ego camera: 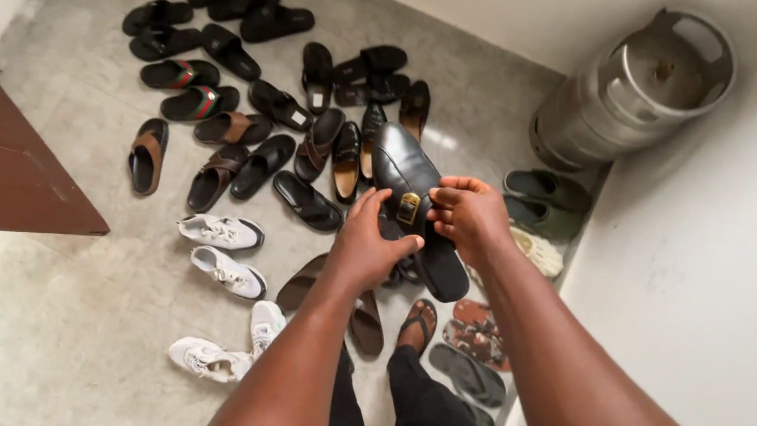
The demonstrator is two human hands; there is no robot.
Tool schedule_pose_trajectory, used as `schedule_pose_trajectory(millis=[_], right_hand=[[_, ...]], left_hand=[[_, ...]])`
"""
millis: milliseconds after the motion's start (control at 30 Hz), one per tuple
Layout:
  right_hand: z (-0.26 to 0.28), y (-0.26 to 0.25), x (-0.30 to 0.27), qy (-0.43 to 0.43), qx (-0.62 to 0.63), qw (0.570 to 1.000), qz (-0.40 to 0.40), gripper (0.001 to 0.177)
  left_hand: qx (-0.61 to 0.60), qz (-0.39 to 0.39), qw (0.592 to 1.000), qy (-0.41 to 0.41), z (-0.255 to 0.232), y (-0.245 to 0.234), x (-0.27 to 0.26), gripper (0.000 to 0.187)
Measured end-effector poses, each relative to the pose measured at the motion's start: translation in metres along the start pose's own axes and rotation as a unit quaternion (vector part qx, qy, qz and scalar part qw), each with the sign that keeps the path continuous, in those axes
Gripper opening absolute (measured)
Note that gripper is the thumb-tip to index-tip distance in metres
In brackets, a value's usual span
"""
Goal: The person picks up a black shoe from a pile of footwear, carries it through a doorway, and places it on the floor outside. They then return to the pile, pick up a second black shoe, and place it next to the first one.
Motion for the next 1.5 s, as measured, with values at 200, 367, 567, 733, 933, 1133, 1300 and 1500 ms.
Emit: schedule_pose_trajectory(millis=[200, 367, 567, 733, 933, 1133, 1300, 1500], right_hand=[[0.035, 0.064, -0.013, -0.038, 0.033, 0.997, 0.061, 0.027], [0.067, 0.119, -0.032, -0.032, 0.018, 0.986, 0.161, 0.031], [0.079, 0.154, -0.073, -0.217, -0.319, 0.914, 0.124, 0.039], [0.052, 0.177, -0.094, -0.175, -0.529, 0.824, 0.102, 0.05], [0.011, 0.234, -0.116, -0.231, -0.606, 0.755, 0.095, 0.039], [-0.03, 0.308, -0.185, -0.292, -0.613, 0.724, 0.117, 0.034], [-0.064, 0.36, -0.241, -0.276, -0.624, 0.72, 0.128, 0.035], [-0.096, 0.408, -0.28, -0.29, -0.658, 0.68, 0.142, 0.034]], left_hand=[[0.016, -0.045, 0.995, -0.084, -0.025, -0.035, 0.0, 0.105], [0.054, -0.153, 0.983, -0.086, -0.031, -0.084, -0.008, 0.09], [0.023, -0.172, 0.974, -0.146, -0.001, -0.133, -0.042, 0.085], [-0.008, -0.224, 0.967, -0.125, 0.035, -0.151, -0.071, 0.079], [-0.14, -0.188, 0.964, -0.126, 0.052, -0.168, -0.148, 0.09], [-0.025, -0.244, 0.966, -0.083, 0.081, -0.217, -0.255, 0.077], [-0.041, -0.212, 0.97, -0.109, 0.097, -0.246, -0.348, 0.073], [-0.047, -0.231, 0.966, -0.101, 0.122, -0.259, -0.421, 0.072]])
Point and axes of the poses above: each hand's wrist, its own x-axis towards the middle knuckle, its own y-axis out of the palm, z = x × y, the point moved 4 cm from there along x, towards the middle knuckle, and after that the axes turned 12 degrees about z, right-handed, at the moved point
